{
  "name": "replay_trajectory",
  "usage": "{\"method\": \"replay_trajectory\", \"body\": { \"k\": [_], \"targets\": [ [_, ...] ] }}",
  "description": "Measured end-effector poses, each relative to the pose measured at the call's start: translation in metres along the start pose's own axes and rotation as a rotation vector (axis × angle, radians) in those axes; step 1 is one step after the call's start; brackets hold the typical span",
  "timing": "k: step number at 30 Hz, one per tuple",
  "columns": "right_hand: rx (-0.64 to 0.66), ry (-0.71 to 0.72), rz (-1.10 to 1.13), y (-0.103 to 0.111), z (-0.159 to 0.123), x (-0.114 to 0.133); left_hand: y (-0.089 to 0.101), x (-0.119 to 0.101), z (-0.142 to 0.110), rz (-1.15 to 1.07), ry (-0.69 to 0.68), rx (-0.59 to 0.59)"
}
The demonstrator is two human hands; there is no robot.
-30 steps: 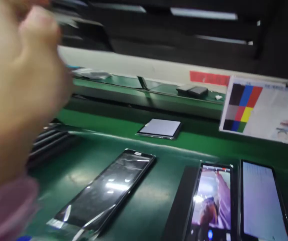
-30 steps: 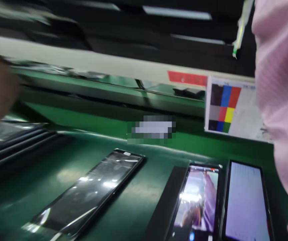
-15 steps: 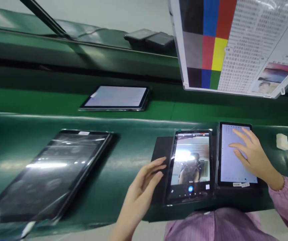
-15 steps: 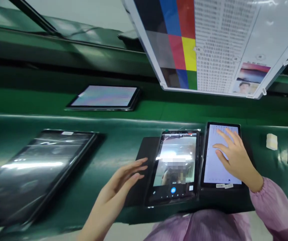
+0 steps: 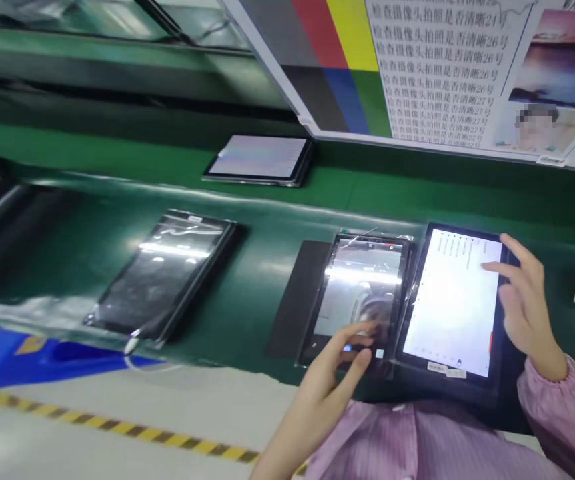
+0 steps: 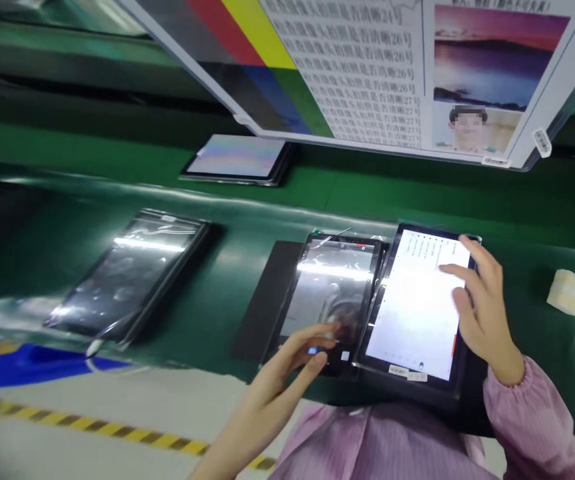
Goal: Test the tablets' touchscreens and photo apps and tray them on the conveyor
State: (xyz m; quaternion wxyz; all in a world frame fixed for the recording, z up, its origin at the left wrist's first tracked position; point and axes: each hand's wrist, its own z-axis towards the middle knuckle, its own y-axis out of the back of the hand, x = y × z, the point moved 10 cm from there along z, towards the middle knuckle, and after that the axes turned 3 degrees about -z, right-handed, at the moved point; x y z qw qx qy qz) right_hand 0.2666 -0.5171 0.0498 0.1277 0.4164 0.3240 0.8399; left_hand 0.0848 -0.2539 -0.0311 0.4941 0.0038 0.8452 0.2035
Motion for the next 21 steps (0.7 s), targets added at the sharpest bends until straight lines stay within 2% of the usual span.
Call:
{"method": "replay_trajectory", "body": {
  "k": [2,4,6,10,12,16,21],
  "targets": [
    [-0.106,-0.147,0.098,0.017,-0.009,-0.027,-0.018,-0.008,0.005,0.005,0.015,0.030],
    [-0.199,-0.269,0.243,0.022,-0.024,-0.049,-0.030,-0.016,0.011,0.005,0.018,0.034],
    [-0.263,-0.360,0.404,0.016,-0.040,-0.063,-0.040,-0.018,0.014,0.000,0.037,0.039],
    [-0.308,-0.519,0.621,-0.010,-0.069,-0.075,-0.057,-0.014,0.014,-0.003,0.058,0.090],
    [-0.341,-0.558,0.659,-0.016,-0.076,-0.078,-0.063,-0.013,0.013,-0.014,0.041,0.117],
    [-0.415,-0.548,0.650,-0.009,-0.074,-0.084,-0.067,-0.014,0.020,-0.041,0.019,0.136],
    [-0.379,-0.573,0.563,-0.007,-0.069,-0.088,-0.065,-0.020,0.032,0.031,-0.037,0.135]
  ]
}}
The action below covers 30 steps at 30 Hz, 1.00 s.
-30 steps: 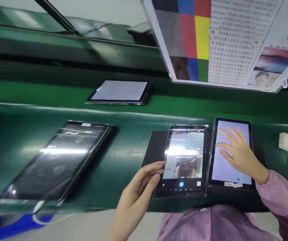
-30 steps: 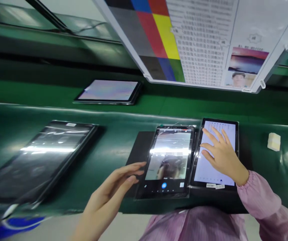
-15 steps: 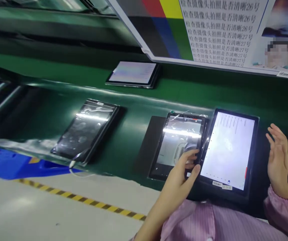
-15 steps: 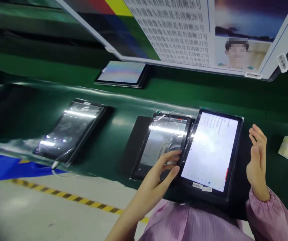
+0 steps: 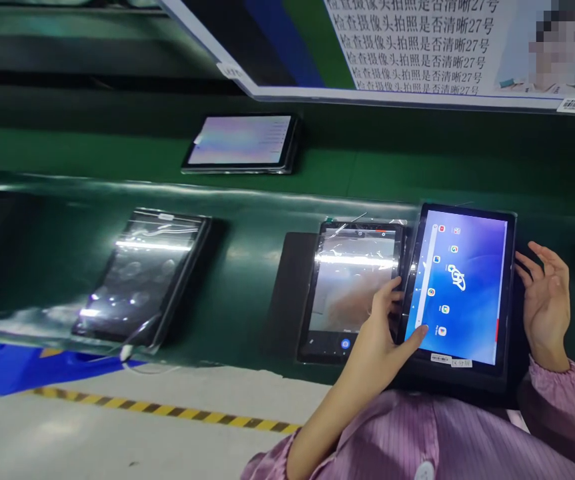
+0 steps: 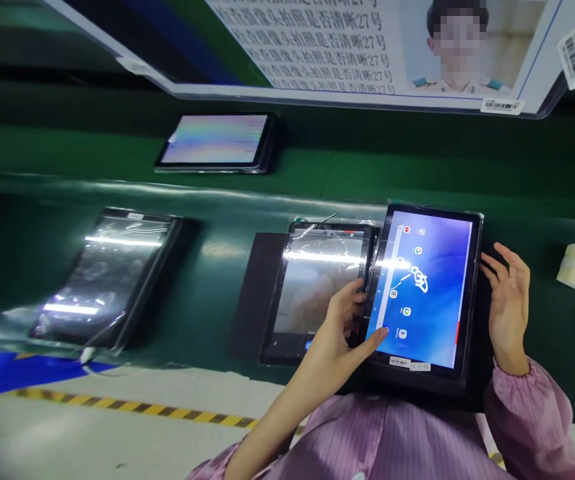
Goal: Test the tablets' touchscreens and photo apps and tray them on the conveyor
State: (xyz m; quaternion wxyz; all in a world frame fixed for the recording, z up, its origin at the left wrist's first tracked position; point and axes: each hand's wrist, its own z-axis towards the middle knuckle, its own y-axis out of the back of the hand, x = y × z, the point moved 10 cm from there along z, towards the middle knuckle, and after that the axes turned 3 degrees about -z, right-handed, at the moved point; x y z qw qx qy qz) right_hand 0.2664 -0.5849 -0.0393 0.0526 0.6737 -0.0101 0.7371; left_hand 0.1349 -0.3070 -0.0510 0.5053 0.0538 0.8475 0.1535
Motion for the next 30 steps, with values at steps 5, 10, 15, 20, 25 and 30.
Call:
{"method": "replay_trajectory", "body": {
  "k": [5,10,15,20,25,30],
  "targets": [
    [-0.009,-0.001,0.007,-0.002,-0.002,0.002,-0.002,0.000,-0.001,-0.069,-0.002,0.055],
    [-0.007,0.020,-0.011,-0.002,-0.001,0.004,-0.004,0.008,-0.003,-0.148,0.054,0.092],
    [-0.014,0.043,-0.023,-0.001,-0.001,0.004,-0.002,0.011,-0.002,-0.159,0.097,0.127],
    [-0.029,0.048,-0.059,0.000,-0.001,0.005,0.000,0.002,-0.003,-0.129,0.074,0.166],
    [-0.024,0.046,-0.059,-0.001,0.000,0.006,0.001,-0.001,-0.006,-0.097,0.070,0.158],
    [-0.017,0.051,-0.084,-0.002,0.000,0.008,0.000,-0.004,-0.006,-0.078,0.064,0.163]
  ]
}}
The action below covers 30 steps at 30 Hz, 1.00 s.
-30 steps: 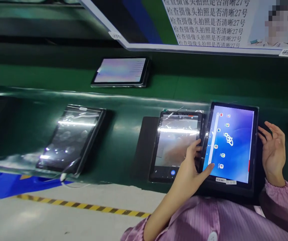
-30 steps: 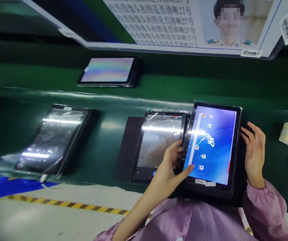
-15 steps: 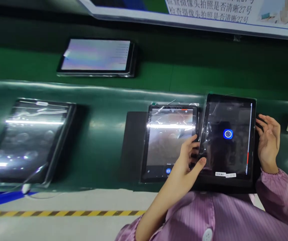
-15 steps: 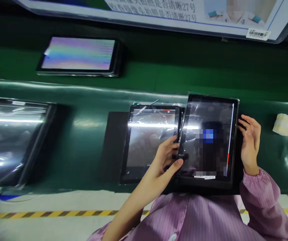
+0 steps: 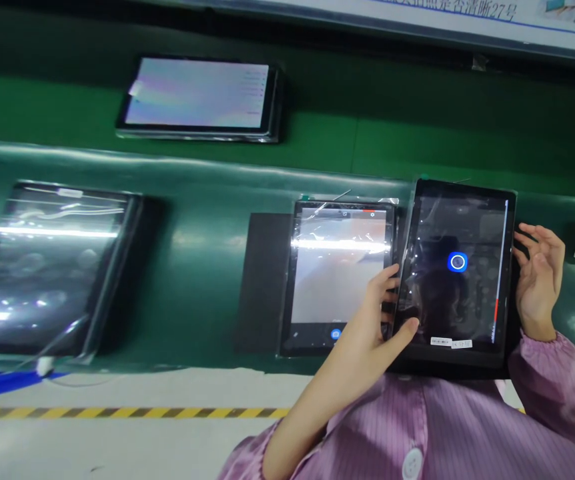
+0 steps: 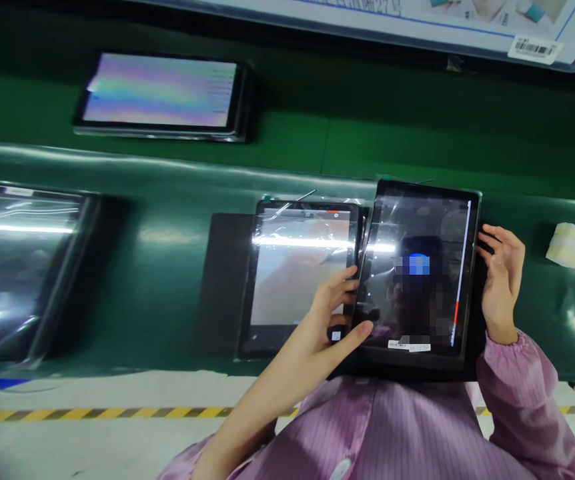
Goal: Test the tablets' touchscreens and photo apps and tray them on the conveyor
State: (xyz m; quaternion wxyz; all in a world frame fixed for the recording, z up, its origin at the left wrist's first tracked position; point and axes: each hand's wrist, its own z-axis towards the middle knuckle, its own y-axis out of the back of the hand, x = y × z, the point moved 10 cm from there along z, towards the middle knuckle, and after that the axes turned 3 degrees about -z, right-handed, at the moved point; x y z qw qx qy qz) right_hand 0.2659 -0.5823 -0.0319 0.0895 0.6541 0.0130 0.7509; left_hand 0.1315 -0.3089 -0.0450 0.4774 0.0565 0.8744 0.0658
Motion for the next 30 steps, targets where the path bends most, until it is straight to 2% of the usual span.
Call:
{"method": "replay_trajectory", "body": {
  "k": [7,12,15,20,22,26,30],
  "targets": [
    [-0.006,0.011,0.005,-0.001,0.000,0.002,0.006,0.002,0.004,-0.011,0.022,-0.026],
    [0.002,0.025,-0.047,-0.001,-0.001,0.003,0.012,-0.005,0.007,0.023,-0.027,0.018],
    [-0.001,0.032,-0.039,-0.001,-0.002,0.002,0.021,-0.023,0.013,0.125,-0.120,-0.001],
    [-0.019,0.017,0.013,0.002,-0.001,-0.002,0.036,-0.079,0.035,0.443,-0.459,-0.148],
    [-0.017,0.012,0.048,0.002,0.000,-0.003,0.035,-0.092,0.048,0.573,-0.528,-0.195],
    [-0.019,-0.013,0.069,0.002,0.000,-0.003,0.030,-0.104,0.067,0.720,-0.558,-0.234],
    [-0.018,-0.024,0.084,0.002,-0.001,-0.003,0.022,-0.107,0.063,0.709,-0.602,-0.207]
  ]
}}
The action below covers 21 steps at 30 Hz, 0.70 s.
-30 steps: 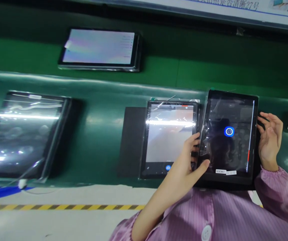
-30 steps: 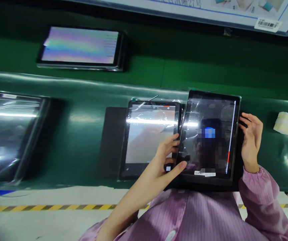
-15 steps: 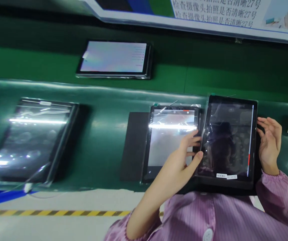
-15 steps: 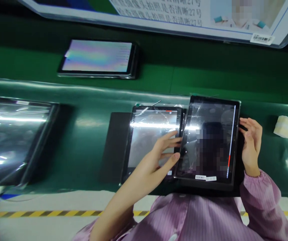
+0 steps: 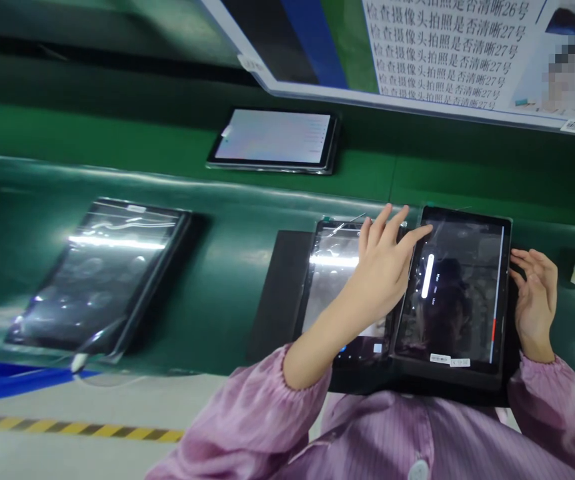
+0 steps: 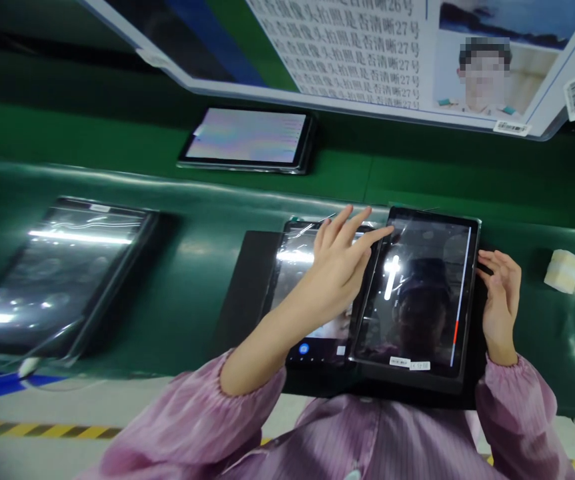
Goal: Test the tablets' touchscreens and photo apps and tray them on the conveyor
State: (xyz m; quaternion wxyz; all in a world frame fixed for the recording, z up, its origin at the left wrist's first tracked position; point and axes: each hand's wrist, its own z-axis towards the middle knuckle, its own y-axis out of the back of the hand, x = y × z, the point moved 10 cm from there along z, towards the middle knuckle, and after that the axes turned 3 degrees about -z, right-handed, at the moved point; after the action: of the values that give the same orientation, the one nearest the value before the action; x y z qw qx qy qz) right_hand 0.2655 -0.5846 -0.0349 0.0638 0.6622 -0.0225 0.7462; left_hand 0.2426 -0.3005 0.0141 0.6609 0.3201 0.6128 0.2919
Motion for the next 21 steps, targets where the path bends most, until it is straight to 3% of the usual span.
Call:
{"method": "replay_trajectory", "body": {
  "k": [14,18,21],
  "targets": [
    [-0.011,-0.030,0.039,-0.001,0.000,0.001,0.003,0.003,-0.031,-0.127,0.156,0.027],
    [0.000,-0.013,0.048,-0.002,0.000,0.002,-0.009,0.011,-0.053,-0.270,0.351,0.165],
    [0.003,-0.018,0.019,-0.003,0.000,0.002,-0.015,0.012,-0.069,-0.294,0.418,0.238]
  ]
}}
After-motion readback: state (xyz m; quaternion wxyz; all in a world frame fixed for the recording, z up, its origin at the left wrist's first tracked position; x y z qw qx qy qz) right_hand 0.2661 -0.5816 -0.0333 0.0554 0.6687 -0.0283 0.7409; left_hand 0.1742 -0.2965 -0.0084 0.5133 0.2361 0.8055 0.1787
